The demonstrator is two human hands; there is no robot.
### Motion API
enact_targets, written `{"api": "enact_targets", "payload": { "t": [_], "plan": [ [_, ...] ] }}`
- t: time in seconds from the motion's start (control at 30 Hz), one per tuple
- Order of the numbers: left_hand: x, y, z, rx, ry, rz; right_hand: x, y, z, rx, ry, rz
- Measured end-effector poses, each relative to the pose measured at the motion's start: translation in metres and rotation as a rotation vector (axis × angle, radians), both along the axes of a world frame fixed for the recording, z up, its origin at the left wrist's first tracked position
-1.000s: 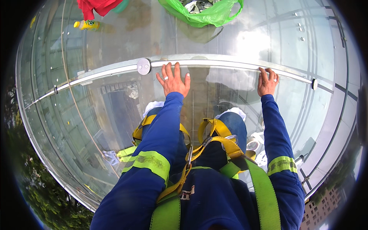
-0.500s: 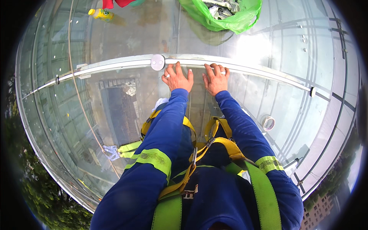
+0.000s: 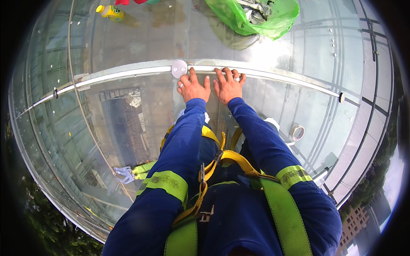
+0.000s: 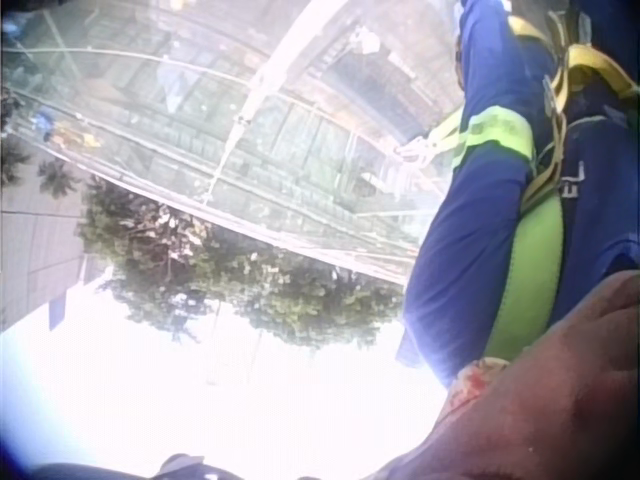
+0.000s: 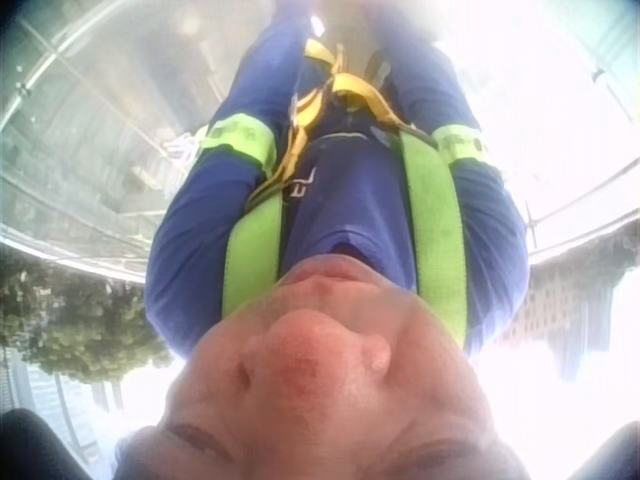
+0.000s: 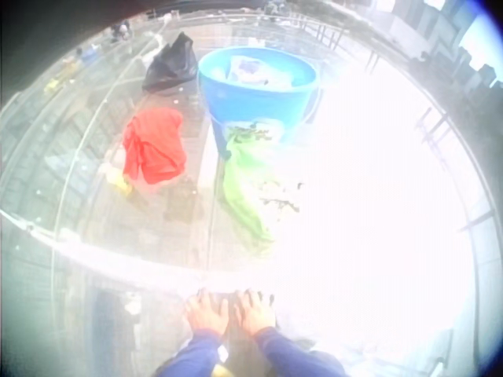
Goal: The person applies masking tape along the edges of a glass joint on a transparent walkway, then picks up a sealant gun.
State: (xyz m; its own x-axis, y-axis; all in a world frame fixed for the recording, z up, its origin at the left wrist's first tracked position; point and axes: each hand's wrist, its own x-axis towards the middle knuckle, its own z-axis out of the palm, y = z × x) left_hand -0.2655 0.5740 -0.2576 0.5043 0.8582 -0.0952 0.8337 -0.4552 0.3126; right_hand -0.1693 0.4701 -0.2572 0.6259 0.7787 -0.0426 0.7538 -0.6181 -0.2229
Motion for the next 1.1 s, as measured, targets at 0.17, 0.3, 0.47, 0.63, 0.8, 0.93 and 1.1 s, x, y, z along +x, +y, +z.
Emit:
{"api": "enact_targets", "payload": {
  "t": [0.17,0.3,0.47,0.63,0.8,0.93,1.1],
  "plan": [
    [0.001,0.000,0.000,-0.018,-0.014,0.005,0.000,0.000,-0.003,0.000,-0.012,-0.015],
    [0.003,0.000,-0.001,-0.023,-0.006,-0.005,0.003,-0.003,-0.006,-0.005,-0.025,-0.031],
    [0.002,0.002,0.000,-0.077,-0.002,-0.031,0.002,-0.004,-0.002,0.055,0.016,-0.015],
    [0.010,-0.005,0.001,0.042,0.062,-0.051,0.025,-0.037,0.002,0.136,0.058,-0.046],
    [-0.001,-0.006,-0.006,0.068,0.098,-0.037,0.058,-0.143,0.036,0.058,0.195,-0.489],
    [0.011,-0.022,0.000,0.125,0.151,-0.096,0.085,-0.313,0.059,0.087,0.042,-0.919],
    [0.041,-0.065,-0.014,0.118,0.301,-0.161,0.058,-0.461,0.090,0.117,-0.039,-1.078]
  ]
}}
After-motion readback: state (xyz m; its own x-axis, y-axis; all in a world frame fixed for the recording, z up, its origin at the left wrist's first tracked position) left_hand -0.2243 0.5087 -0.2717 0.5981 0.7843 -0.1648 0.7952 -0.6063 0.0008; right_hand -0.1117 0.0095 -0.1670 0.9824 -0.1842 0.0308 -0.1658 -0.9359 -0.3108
